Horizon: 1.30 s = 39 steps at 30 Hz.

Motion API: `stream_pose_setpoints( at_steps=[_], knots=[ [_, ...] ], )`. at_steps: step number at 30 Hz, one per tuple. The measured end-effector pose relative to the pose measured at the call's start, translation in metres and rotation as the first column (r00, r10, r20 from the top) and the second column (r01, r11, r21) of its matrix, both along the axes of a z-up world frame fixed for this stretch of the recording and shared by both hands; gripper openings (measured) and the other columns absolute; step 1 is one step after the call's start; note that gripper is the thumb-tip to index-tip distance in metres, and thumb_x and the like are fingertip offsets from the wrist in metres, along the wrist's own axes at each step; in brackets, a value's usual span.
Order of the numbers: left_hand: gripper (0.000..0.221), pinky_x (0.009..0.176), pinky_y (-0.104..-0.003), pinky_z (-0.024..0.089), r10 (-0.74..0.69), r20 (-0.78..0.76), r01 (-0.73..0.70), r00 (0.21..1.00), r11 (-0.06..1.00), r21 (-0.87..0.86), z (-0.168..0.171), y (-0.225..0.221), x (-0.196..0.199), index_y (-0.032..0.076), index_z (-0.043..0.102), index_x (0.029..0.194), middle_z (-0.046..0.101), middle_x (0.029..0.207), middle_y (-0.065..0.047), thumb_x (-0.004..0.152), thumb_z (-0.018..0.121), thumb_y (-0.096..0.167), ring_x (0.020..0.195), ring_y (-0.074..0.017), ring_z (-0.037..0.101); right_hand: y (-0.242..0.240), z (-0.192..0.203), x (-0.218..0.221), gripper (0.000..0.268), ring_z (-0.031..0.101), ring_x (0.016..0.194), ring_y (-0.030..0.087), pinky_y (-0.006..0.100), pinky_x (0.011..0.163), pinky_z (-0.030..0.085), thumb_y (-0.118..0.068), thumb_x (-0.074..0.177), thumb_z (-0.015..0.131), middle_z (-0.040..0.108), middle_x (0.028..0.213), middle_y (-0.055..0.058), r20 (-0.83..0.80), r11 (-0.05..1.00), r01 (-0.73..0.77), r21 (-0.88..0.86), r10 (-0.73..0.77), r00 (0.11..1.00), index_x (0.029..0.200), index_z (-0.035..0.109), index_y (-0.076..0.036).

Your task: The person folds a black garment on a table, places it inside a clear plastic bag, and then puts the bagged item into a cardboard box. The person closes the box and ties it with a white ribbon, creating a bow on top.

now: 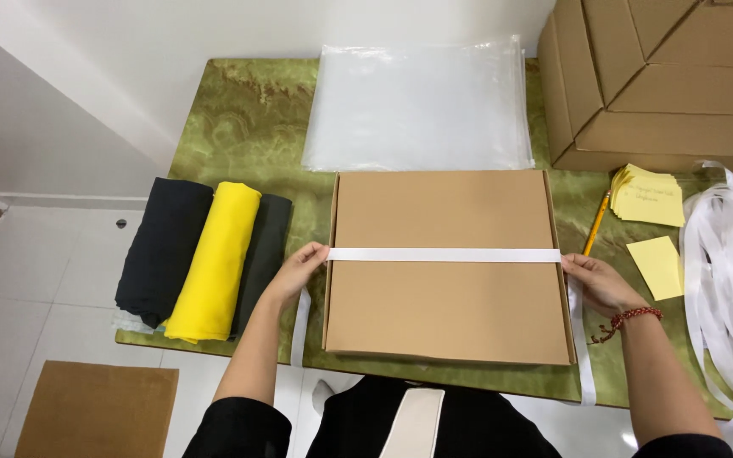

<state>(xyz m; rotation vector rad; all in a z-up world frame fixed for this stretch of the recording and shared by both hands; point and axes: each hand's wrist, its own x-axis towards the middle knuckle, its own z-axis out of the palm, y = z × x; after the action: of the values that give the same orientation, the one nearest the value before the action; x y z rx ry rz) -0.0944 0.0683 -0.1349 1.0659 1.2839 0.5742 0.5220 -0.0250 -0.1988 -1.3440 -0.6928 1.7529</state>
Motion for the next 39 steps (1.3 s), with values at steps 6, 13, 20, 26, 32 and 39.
stream_pose_setpoints(
  at_steps=[6, 13, 20, 26, 32, 39],
  knots=[
    [0.025, 0.087, -0.029, 0.048, 0.249, 0.242, -0.22, 0.938, 0.965, -0.14, -0.02, -0.016, 0.017, 0.015, 0.064, 0.103, 0.069, 0.103, -0.003, 0.107, 0.062, 0.04, 0.095, -0.015, 0.064, -0.014, -0.015, -0.006, 0.021, 0.073, 0.095, 0.03, 0.045, 0.086, 0.061, -0.018, 0.108, 0.062, 0.077, 0.113, 0.018, -0.04, 0.99, 0.076, -0.12, -0.081, 0.996, 0.117, 0.07, -0.001],
    [0.028, 0.073, -0.03, 0.05, 0.373, 0.17, -0.361, 0.912, 0.928, -0.096, -0.048, -0.033, 0.035, 0.014, 0.061, 0.099, 0.071, 0.091, -0.003, 0.11, 0.059, 0.04, 0.079, -0.0137, 0.065, -0.018, 0.005, -0.018, 0.024, 0.071, 0.105, 0.032, 0.052, 0.094, 0.058, -0.022, 0.107, 0.062, 0.076, 0.12, 0.018, 0.011, 0.966, 0.111, -0.234, -0.112, 0.994, 0.119, 0.069, -0.002],
    [0.034, 0.067, -0.03, 0.046, 0.39, 0.008, -0.39, 0.921, 0.92, 0.04, -0.079, -0.038, 0.038, 0.017, 0.055, 0.095, 0.069, 0.083, -0.002, 0.11, 0.054, 0.048, 0.073, -0.013, 0.063, -0.015, 0.012, -0.017, 0.016, 0.071, 0.099, 0.026, 0.043, 0.087, 0.056, -0.023, 0.106, 0.067, 0.076, 0.112, 0.011, 0.177, 0.946, 0.166, -0.279, -0.12, 0.977, 0.111, 0.067, -0.008],
    [0.029, 0.073, -0.029, 0.041, 0.275, -0.047, -0.278, 0.96, 0.957, -0.081, -0.05, -0.033, 0.032, 0.017, 0.05, 0.098, 0.061, 0.09, -0.004, 0.115, 0.046, 0.04, 0.078, -0.014, 0.057, -0.017, 0.012, -0.01, 0.016, 0.07, 0.082, 0.023, 0.043, 0.073, 0.058, -0.027, 0.105, 0.071, 0.074, 0.095, 0.007, 0.192, 0.948, 0.145, -0.284, -0.092, 0.977, 0.098, 0.065, -0.013],
    [0.013, 0.075, -0.028, 0.041, 0.201, 0.114, -0.159, 0.973, 0.939, -0.305, -0.026, -0.024, -0.001, 0.025, 0.062, 0.098, 0.069, 0.093, 0.002, 0.109, 0.06, 0.033, 0.083, -0.0121, 0.061, -0.026, 0.012, -0.001, 0.022, 0.072, 0.096, 0.028, 0.048, 0.081, 0.058, -0.02, 0.102, 0.067, 0.075, 0.113, 0.014, 0.027, 0.973, 0.03, -0.228, -0.025, 0.999, 0.118, 0.065, -0.006],
    [0.019, 0.061, -0.034, 0.063, 0.164, 0.22, -0.084, 0.962, 0.939, -0.334, -0.022, -0.02, -0.038, 0.017, 0.072, 0.105, 0.079, 0.079, -0.01, 0.1, 0.076, 0.034, 0.064, -0.0214, 0.076, -0.018, 0.039, 0.006, 0.037, 0.068, 0.107, 0.032, 0.05, 0.095, 0.056, -0.018, 0.1, 0.063, 0.072, 0.126, 0.018, -0.095, 0.971, 0.042, -0.236, -0.066, 0.993, 0.133, 0.065, -0.001]
  ],
)
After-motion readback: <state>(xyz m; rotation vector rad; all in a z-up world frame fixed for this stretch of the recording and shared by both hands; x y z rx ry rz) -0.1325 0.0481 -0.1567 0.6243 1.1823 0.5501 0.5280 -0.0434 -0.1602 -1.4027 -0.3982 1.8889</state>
